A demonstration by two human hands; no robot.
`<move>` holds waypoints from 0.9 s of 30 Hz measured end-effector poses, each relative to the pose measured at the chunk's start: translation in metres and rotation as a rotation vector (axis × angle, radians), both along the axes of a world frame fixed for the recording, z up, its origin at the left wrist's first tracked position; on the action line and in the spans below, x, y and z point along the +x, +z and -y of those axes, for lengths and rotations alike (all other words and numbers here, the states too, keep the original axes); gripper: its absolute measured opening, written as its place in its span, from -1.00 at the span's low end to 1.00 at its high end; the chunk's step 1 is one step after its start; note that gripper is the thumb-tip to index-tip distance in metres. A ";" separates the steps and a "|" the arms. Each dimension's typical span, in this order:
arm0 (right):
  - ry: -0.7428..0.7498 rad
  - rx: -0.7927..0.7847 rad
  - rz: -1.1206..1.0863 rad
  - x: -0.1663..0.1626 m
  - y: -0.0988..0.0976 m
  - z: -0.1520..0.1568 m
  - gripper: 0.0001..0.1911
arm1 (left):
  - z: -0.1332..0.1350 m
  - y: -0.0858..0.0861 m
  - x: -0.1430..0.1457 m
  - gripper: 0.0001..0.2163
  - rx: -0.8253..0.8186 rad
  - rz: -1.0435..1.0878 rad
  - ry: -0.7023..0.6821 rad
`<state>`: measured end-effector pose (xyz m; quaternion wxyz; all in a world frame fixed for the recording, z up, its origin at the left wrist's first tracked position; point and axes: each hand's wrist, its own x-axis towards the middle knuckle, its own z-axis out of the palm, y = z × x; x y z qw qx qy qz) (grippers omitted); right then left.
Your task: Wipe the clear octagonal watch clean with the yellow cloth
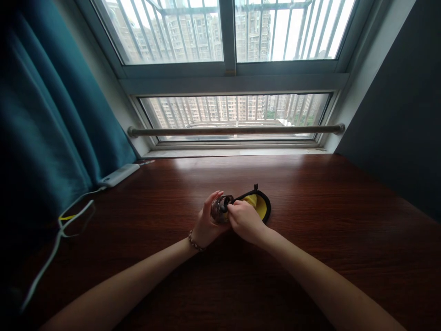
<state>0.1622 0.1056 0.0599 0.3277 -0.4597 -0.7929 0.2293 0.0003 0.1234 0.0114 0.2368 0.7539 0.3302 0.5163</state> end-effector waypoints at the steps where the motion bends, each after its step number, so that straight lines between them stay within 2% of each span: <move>1: 0.011 -0.067 -0.084 0.000 0.000 -0.001 -0.79 | 0.001 0.000 0.000 -0.15 0.007 -0.011 -0.012; 4: 0.021 -0.367 -0.479 0.002 0.003 -0.005 -0.75 | 0.001 0.000 -0.001 -0.13 0.016 -0.032 -0.054; 7: -0.178 -0.717 -1.085 0.006 0.008 -0.013 -0.77 | -0.001 0.004 -0.002 -0.11 -0.007 -0.020 -0.069; 8: -0.272 -0.748 -1.204 0.009 0.009 -0.017 -0.78 | -0.001 0.005 -0.002 -0.11 -0.020 -0.013 -0.074; 9: -0.367 -0.711 -1.252 0.013 0.011 -0.020 -0.78 | -0.002 0.006 -0.003 -0.11 -0.032 -0.007 -0.080; 12: -0.631 -0.453 -1.350 0.023 0.012 -0.025 -0.80 | -0.003 0.008 -0.002 -0.11 -0.059 0.009 -0.103; 14: -0.705 -0.173 -1.214 0.024 0.012 -0.021 -0.82 | -0.003 0.008 -0.002 -0.11 -0.067 0.016 -0.118; 15: -0.659 -0.038 -1.034 0.022 0.011 -0.016 -0.82 | -0.002 0.008 -0.002 -0.10 -0.066 0.020 -0.124; 17: -0.427 0.169 -0.563 0.013 0.008 -0.004 -0.81 | -0.001 0.008 -0.002 -0.08 -0.059 0.025 -0.138; 18: -0.283 0.223 -0.372 0.007 0.005 0.002 -0.82 | -0.001 0.008 -0.003 -0.08 -0.054 0.028 -0.147; 19: -0.158 0.241 -0.263 0.001 0.003 0.007 -0.83 | 0.000 0.008 -0.003 -0.07 -0.048 0.030 -0.155; 21: -0.005 0.207 -0.227 -0.008 -0.001 0.014 -0.82 | 0.001 0.008 -0.004 -0.07 -0.038 0.037 -0.169; 24: 0.056 0.095 -0.250 -0.008 -0.001 0.015 -0.80 | 0.002 0.008 -0.004 -0.06 -0.043 0.055 -0.182; 27: 0.121 0.076 -0.146 0.002 0.007 0.007 -0.75 | 0.001 0.007 -0.003 -0.06 -0.069 0.072 -0.182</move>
